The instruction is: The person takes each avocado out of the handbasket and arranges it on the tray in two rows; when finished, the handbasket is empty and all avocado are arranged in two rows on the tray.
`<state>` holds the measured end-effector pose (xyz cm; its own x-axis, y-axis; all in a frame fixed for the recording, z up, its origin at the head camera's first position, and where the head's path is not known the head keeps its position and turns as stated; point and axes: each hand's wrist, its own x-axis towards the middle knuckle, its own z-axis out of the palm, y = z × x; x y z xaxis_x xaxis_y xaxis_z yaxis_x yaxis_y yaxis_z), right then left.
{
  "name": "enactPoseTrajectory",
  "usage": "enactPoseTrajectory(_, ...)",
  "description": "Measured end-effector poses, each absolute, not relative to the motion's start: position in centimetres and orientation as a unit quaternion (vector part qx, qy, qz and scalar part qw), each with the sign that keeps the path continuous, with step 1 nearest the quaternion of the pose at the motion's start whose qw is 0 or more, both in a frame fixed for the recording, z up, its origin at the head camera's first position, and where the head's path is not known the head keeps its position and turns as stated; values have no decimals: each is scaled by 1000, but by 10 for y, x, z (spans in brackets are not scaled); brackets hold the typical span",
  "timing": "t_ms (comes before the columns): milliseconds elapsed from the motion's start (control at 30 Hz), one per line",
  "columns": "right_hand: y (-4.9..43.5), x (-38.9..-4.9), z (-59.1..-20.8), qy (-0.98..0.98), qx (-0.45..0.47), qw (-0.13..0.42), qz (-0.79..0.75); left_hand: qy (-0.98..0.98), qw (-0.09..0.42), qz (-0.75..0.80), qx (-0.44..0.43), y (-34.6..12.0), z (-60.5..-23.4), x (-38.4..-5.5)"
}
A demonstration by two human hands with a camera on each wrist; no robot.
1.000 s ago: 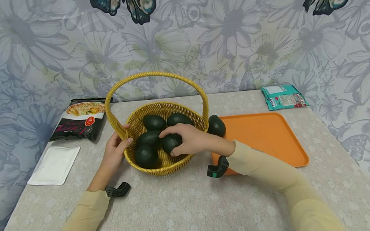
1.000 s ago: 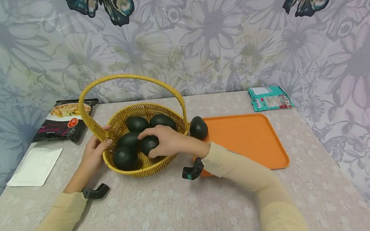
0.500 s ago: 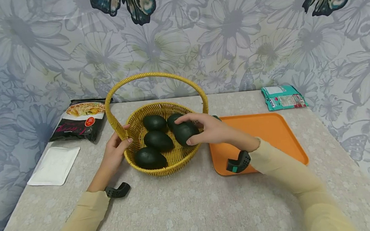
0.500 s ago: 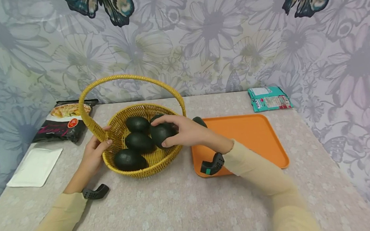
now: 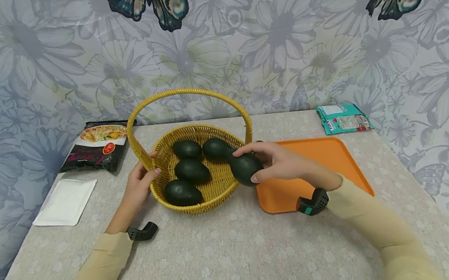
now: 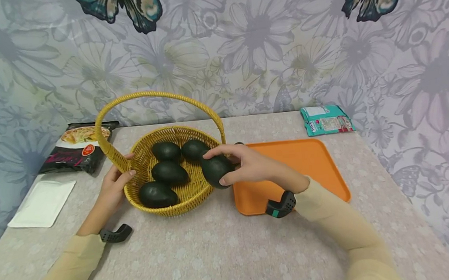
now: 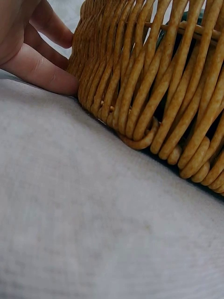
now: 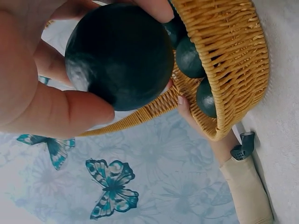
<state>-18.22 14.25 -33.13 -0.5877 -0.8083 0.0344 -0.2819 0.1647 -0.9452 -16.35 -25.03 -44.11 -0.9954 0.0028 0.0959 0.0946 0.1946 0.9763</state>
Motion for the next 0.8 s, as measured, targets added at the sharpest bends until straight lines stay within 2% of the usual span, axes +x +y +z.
enactPoseTrajectory(433, 191, -173, -342, 734, -307, 253, -550, -776, 34, -629, -28, -252, -442, -163)
enactPoseTrajectory(800, 211, -180, -350, 784, -238, 209, -534, -771, 37, -635, -30, -251, -441, -164)
